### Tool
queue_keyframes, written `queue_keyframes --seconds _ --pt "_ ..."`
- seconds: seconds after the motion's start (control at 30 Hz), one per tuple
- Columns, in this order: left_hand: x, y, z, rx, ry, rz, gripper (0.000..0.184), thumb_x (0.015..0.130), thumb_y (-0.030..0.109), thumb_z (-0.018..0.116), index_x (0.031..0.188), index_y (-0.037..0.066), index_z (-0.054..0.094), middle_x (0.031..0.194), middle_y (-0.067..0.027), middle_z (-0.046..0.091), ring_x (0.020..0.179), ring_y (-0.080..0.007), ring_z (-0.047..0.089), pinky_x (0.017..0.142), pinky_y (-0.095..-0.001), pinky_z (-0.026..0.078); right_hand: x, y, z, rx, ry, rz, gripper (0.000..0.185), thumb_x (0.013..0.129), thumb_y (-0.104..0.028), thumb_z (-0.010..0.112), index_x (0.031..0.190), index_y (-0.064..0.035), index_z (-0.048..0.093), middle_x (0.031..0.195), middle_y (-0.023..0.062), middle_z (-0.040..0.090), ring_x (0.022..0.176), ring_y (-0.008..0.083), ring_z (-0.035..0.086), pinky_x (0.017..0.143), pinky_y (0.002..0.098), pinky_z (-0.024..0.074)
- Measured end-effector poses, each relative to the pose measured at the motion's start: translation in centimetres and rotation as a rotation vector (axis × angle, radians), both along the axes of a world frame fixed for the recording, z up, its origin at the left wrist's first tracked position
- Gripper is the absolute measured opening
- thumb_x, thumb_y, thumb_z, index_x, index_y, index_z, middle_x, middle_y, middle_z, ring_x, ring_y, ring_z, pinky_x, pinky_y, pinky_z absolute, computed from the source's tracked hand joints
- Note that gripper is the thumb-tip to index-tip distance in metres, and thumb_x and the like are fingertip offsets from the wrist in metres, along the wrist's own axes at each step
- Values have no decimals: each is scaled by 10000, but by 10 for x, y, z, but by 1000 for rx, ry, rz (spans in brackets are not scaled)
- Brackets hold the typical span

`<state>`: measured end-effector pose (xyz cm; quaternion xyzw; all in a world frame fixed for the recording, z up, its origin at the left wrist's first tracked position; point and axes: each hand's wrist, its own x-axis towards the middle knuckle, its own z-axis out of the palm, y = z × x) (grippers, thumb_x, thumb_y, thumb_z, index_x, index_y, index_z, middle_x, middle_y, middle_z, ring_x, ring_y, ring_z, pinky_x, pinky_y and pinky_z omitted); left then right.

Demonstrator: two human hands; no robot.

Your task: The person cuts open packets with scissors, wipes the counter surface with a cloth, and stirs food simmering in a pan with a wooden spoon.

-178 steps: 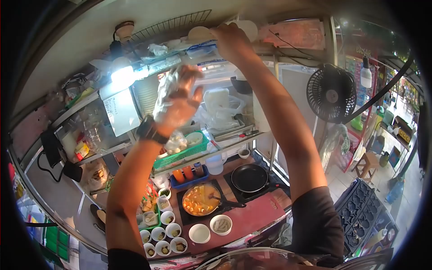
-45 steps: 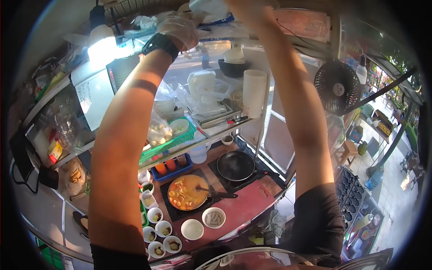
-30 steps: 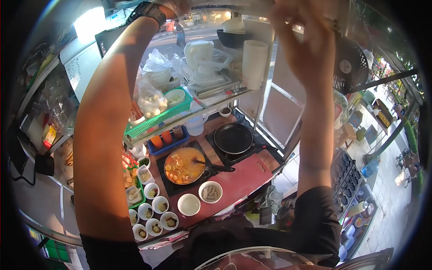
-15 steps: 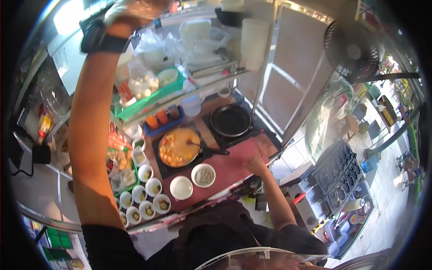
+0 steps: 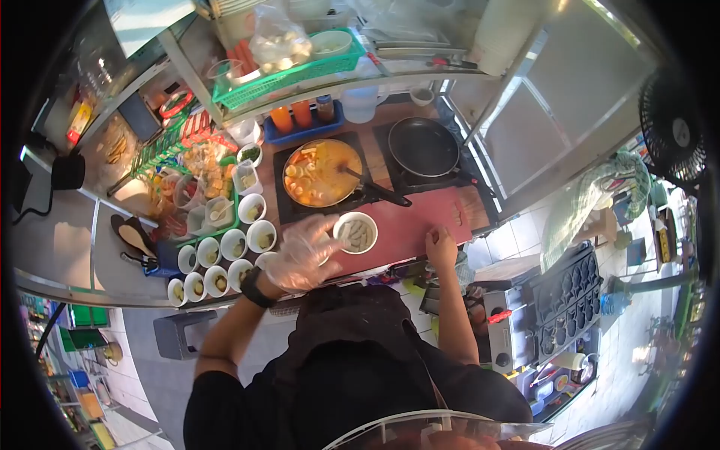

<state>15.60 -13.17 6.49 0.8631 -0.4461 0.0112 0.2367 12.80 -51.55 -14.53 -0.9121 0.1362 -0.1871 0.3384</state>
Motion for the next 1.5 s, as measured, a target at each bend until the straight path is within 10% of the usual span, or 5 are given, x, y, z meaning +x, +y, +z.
queue_keyframes --seconds 0.33,0.6,0.83,1.1,1.5 --pt "-37 6 -116 6 -21 323 786 864 331 742 1574 125 476 1652 -230 363 1529 -448 320 1229 -588 251 31 26 53 130 -236 -71 162 858 -68 745 999 -27 678 961 142 675 832 331 658 758 449 528" --pt "-35 15 -136 174 84 323 850 910 433 643 1658 173 336 1721 -226 239 1590 -447 194 1265 -606 134 82 88 127 -306 -210 427 376 801 -94 813 1164 -79 715 1066 114 693 1077 335 638 978 474 494" --pt "-33 22 -143 165 88 303 892 891 433 667 1671 196 305 1724 -205 242 1594 -421 201 1266 -612 126 106 105 123 -506 -50 422 214 872 -61 724 1077 -122 720 1048 79 683 1024 330 677 893 454 544" --pt "-44 22 -124 -201 -42 224 644 923 262 685 1502 30 525 1521 -314 500 1429 -505 448 1218 -554 323 108 183 172 -544 -61 223 257 871 -165 674 1117 -108 723 1110 98 669 971 291 703 774 405 609" --pt "-74 52 -163 -525 56 -286 233 898 31 694 1130 61 693 1000 -104 736 976 -323 735 881 -433 591 121 229 139 -595 -317 254 154 877 -214 656 946 -152 780 1011 110 659 1010 271 660 803 387 531"
